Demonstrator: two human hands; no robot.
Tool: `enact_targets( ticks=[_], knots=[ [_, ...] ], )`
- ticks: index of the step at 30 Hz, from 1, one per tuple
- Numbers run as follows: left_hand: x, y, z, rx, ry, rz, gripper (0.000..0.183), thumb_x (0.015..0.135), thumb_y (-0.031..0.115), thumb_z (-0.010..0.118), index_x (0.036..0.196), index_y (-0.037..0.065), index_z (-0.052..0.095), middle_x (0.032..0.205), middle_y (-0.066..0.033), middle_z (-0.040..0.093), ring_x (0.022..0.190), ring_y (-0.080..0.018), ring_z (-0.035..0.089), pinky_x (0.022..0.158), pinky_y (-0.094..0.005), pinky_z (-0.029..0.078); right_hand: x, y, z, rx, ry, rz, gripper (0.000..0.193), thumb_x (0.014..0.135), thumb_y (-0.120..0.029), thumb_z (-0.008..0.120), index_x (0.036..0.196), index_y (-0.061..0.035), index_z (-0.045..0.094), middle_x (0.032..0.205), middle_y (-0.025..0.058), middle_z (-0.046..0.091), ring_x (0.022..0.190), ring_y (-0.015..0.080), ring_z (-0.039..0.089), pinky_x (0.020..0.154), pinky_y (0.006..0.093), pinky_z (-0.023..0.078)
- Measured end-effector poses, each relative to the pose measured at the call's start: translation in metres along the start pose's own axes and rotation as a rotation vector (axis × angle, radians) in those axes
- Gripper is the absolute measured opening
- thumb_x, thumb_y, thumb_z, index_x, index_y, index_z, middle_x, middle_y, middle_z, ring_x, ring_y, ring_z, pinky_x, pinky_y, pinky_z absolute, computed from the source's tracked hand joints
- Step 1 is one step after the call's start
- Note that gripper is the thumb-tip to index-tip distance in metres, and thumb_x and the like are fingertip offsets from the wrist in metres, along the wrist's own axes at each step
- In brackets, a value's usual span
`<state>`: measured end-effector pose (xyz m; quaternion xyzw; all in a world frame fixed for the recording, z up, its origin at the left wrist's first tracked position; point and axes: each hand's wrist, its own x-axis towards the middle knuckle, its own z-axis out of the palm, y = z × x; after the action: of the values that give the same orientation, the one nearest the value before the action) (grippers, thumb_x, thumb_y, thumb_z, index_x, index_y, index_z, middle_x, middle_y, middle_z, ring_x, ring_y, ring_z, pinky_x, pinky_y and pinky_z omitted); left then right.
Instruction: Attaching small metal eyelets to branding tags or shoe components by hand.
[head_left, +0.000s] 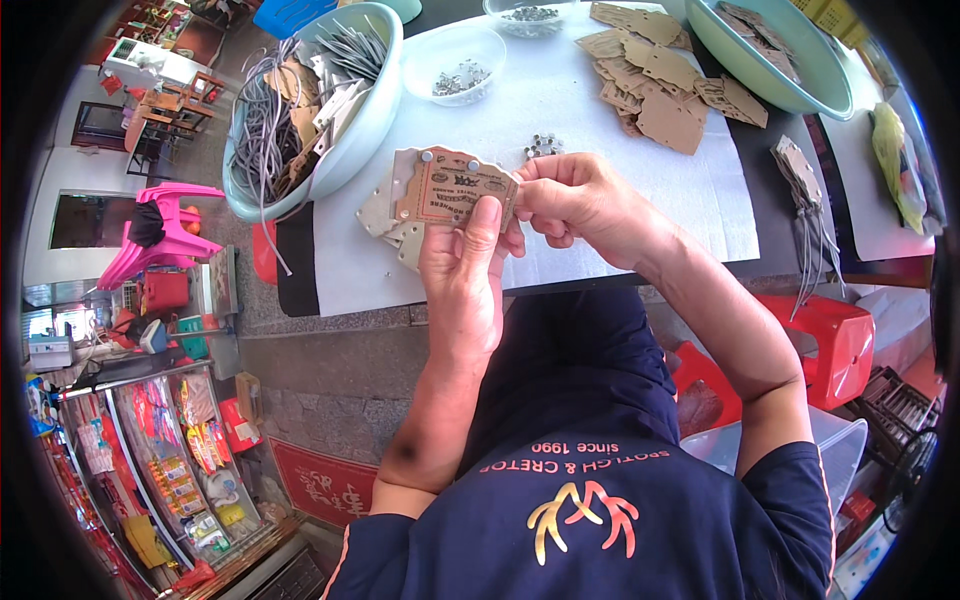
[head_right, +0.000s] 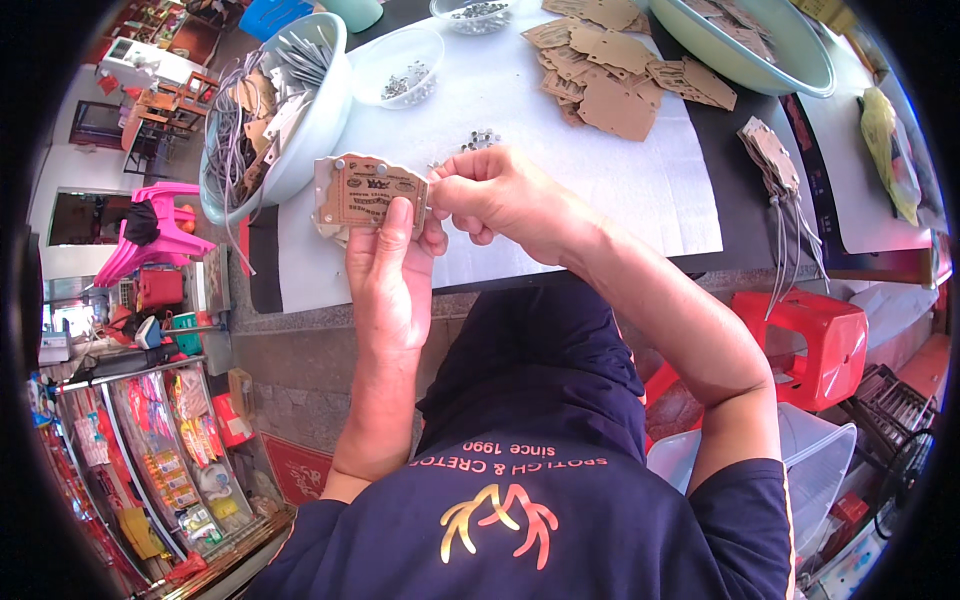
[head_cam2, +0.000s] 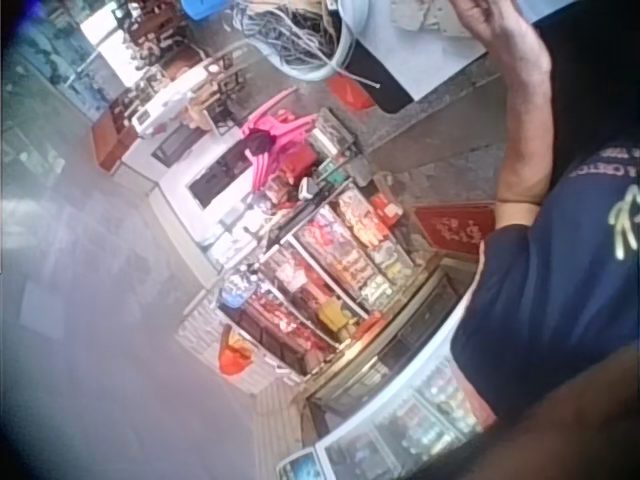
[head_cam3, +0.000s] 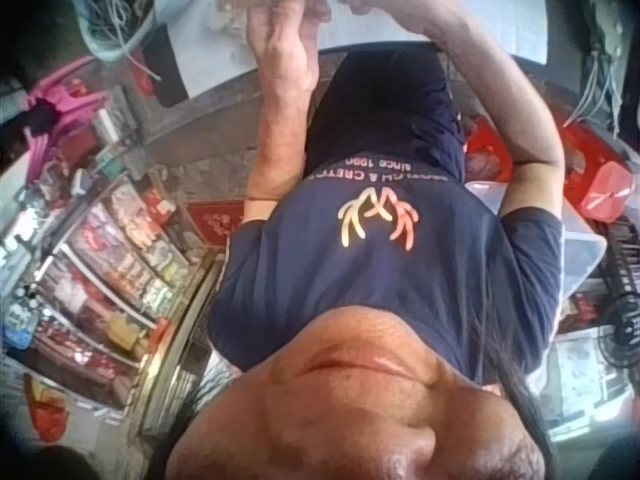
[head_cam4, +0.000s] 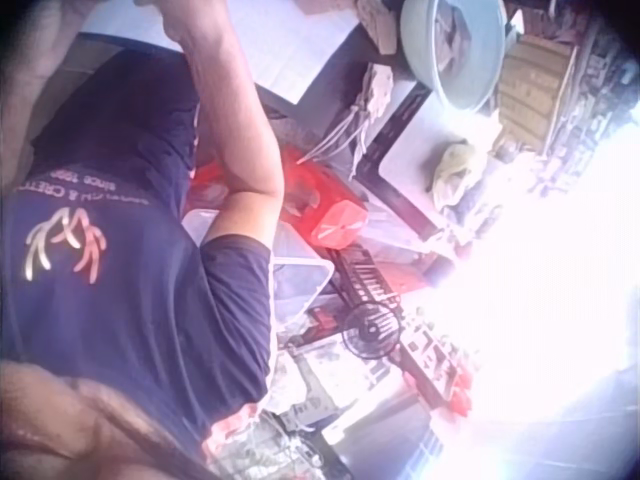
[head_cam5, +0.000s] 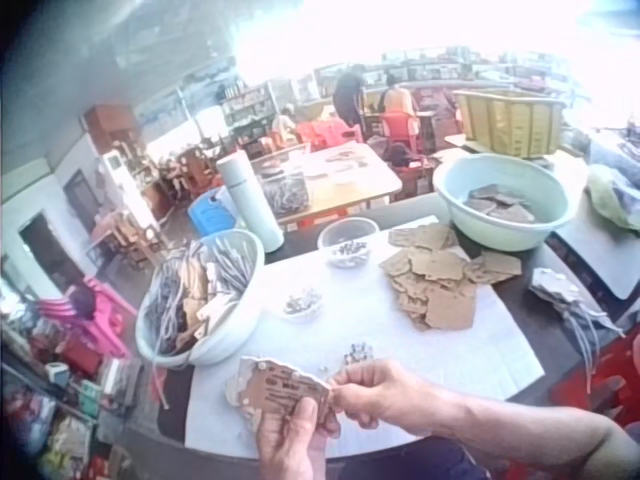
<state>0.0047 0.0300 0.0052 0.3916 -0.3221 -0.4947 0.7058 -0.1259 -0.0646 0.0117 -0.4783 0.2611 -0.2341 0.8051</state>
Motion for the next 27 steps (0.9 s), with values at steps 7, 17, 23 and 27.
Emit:
enact_targets(
  ticks=[7, 17, 23, 27],
  knots=[
    [-0.001, 0.000, 0.001, 0.000, 0.013, -0.013, 0.020, 0.098, 0.014, 0.054, 0.117, 0.007, 0.056, 0.103, -0.0029, 0.063, 0.078, -0.0101, 0.051, 0.069, -0.0270, 0.042, -0.006, -0.001, 0.003, 0.058, 0.009, 0.039, 0.022, 0.086, -0.025, 0.066, 0.088, -0.0025, 0.065, 0.075, 0.0007, 0.061, 0.060, 0.0051, 0.047, 0.054, 0.0227, 0.039],
    [0.000, -0.002, -0.001, -0.009, 0.022, 0.008, 0.029, 0.099, 0.011, 0.054, 0.127, 0.004, 0.051, 0.096, -0.0014, 0.060, 0.078, -0.0084, 0.051, 0.070, -0.0252, 0.044, -0.009, -0.001, 0.008, 0.089, 0.027, 0.047, 0.021, 0.089, -0.024, 0.064, 0.087, -0.0037, 0.064, 0.074, 0.0015, 0.062, 0.061, 0.0039, 0.048, 0.054, 0.0207, 0.039],
    [0.001, -0.004, 0.000, 0.045, 0.029, 0.067, 0.016, 0.099, 0.016, 0.053, 0.112, 0.006, 0.056, 0.096, -0.0021, 0.061, 0.079, -0.0097, 0.052, 0.071, -0.0270, 0.045, -0.013, 0.002, 0.018, 0.105, 0.096, -0.029, 0.019, 0.091, -0.022, 0.062, 0.087, -0.0031, 0.064, 0.073, 0.0020, 0.062, 0.061, 0.0048, 0.050, 0.054, 0.0211, 0.041],
    [0.002, -0.005, -0.003, 0.061, -0.008, 0.074, 0.016, 0.100, 0.016, 0.053, 0.109, 0.004, 0.056, 0.092, -0.0026, 0.060, 0.079, -0.0099, 0.054, 0.072, -0.0269, 0.046, -0.011, 0.011, 0.019, 0.169, 0.120, -0.096, 0.022, 0.092, -0.023, 0.063, 0.088, -0.0018, 0.064, 0.071, 0.0012, 0.061, 0.063, 0.0050, 0.053, 0.054, 0.0212, 0.044]
  ],
)
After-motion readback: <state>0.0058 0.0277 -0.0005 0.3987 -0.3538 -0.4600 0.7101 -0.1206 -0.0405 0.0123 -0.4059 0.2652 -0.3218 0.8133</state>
